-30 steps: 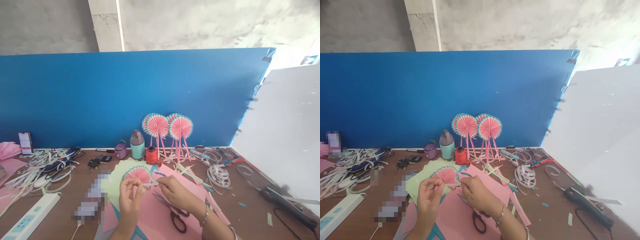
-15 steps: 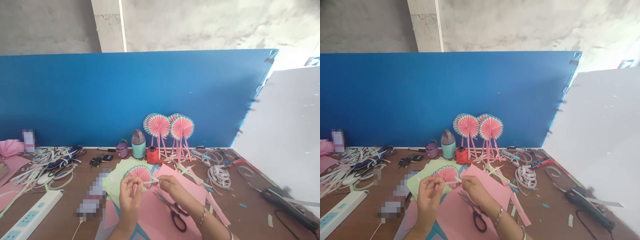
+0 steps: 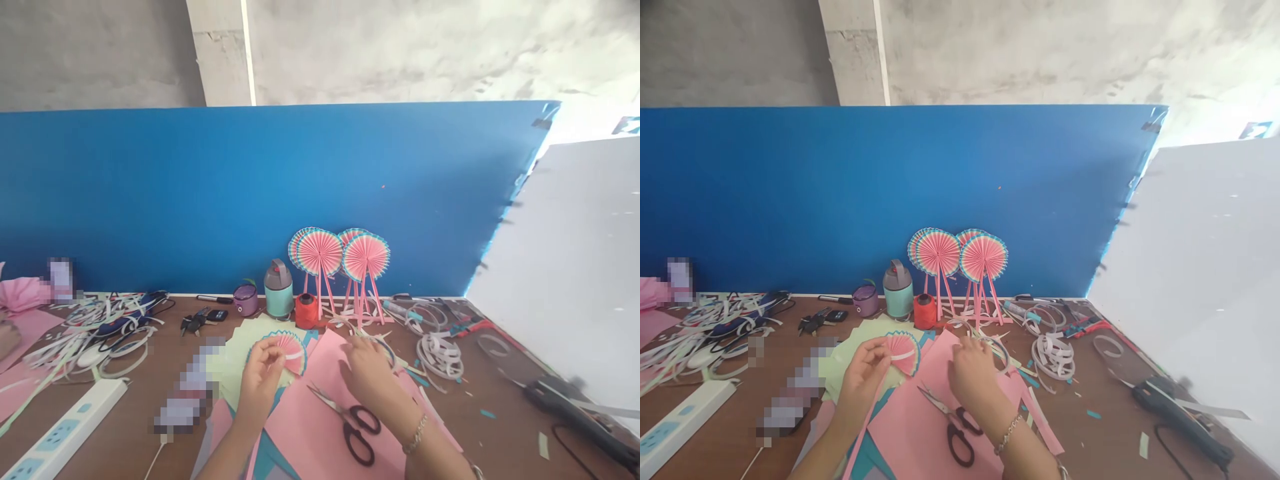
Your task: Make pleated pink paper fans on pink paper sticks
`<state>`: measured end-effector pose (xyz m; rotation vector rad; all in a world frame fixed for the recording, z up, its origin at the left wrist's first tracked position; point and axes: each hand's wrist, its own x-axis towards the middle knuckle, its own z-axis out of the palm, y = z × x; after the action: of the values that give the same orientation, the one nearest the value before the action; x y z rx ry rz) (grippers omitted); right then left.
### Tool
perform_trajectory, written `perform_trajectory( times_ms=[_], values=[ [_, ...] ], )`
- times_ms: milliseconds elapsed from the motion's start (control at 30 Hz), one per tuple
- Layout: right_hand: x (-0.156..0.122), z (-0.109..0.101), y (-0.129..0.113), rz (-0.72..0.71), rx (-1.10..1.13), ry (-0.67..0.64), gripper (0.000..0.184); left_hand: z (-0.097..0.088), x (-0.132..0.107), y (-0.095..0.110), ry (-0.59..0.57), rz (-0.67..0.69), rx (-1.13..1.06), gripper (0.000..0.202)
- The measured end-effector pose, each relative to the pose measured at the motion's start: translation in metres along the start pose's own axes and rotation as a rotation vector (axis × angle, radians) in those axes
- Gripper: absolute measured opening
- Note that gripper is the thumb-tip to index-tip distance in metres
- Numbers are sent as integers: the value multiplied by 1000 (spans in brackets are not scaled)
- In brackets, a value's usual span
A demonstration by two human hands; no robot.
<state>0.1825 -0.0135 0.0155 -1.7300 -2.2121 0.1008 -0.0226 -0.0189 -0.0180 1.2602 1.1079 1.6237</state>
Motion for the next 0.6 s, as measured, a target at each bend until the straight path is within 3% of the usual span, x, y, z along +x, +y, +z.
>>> perform_trajectory(
  times_ms=[100,200,267,367,433,500,600],
  values=[
    [-2,3,-16,-222,409,36,36,2,-5,0,-136,-19,8,31],
    [-4,7,-29,-199,599,45,20,4,-10,4,-214,-37,15,30],
    [-5,9,-33,-136,624,43,7,6,-12,6,-206,-36,25,30],
    [-3,9,-33,-74,592,40,14,6,-12,7,-179,2,141,25],
    [-2,8,-30,-36,527,37,15,3,-8,4,-137,102,324,25],
    [0,8,-26,-2,439,48,17,-3,-2,-1,-43,248,528,34],
    [1,9,-21,17,365,64,18,-15,10,-10,83,275,748,36]
  ],
)
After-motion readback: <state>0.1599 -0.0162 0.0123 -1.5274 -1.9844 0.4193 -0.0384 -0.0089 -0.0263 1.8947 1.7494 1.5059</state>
